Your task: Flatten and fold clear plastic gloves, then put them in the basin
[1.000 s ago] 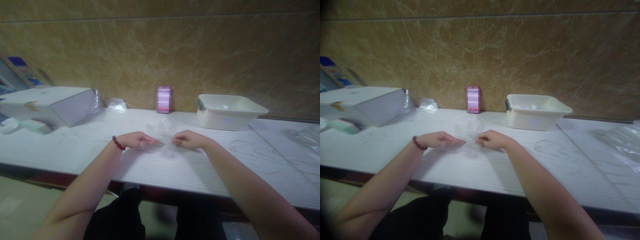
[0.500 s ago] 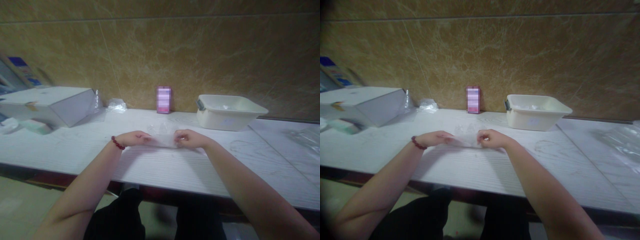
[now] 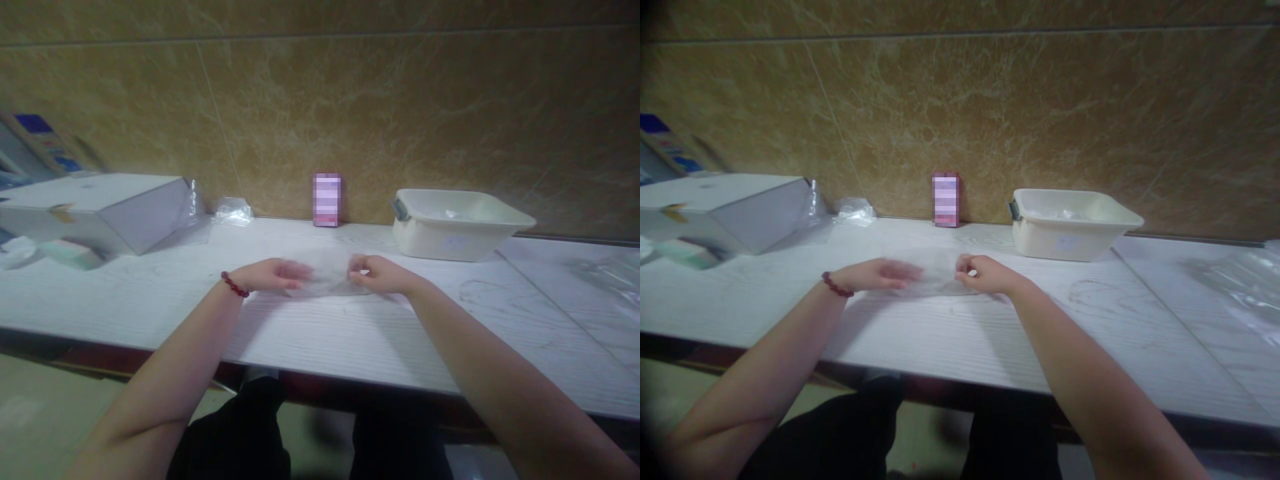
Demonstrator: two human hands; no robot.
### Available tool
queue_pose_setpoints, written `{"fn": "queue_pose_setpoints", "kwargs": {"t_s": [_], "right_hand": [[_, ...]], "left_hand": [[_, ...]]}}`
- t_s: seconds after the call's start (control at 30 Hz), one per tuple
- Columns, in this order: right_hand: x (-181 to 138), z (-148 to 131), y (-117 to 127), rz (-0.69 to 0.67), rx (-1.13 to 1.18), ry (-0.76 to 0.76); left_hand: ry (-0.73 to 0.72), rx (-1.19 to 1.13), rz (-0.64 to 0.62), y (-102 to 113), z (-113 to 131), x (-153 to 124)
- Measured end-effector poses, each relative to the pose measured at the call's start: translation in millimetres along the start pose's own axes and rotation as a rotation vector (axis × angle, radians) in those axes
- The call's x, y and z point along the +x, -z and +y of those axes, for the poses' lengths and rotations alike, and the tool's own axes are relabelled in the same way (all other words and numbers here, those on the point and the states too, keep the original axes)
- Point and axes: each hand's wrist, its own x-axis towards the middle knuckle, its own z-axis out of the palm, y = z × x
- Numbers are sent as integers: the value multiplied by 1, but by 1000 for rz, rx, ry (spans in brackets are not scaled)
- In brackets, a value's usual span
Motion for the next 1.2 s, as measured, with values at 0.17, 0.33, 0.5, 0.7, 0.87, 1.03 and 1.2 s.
{"fn": "queue_pose_setpoints", "kwargs": {"t_s": [0.17, 0.33, 0.5, 0.7, 0.87, 1.03, 1.2], "right_hand": [[1, 0, 2, 18, -39, -38], [0, -1, 0, -3, 85, -152], [-1, -4, -4, -91, 374, -291], [-1, -10, -3, -117, 470, -352], [-1, -11, -4, -134, 503, -405], [-1, -7, -6, -158, 509, -453], [-1, -8, -6, -159, 482, -464]], "left_hand": [[8, -59, -32, 0, -3, 1], [49, -79, 38, -2, -4, 3], [66, -277, 7, -4, -2, 2], [115, -451, -30, -6, -1, 0], [137, -536, -68, -6, 0, 0], [227, -605, -53, -7, -2, 1], [299, -648, -34, -8, 0, 2]]}}
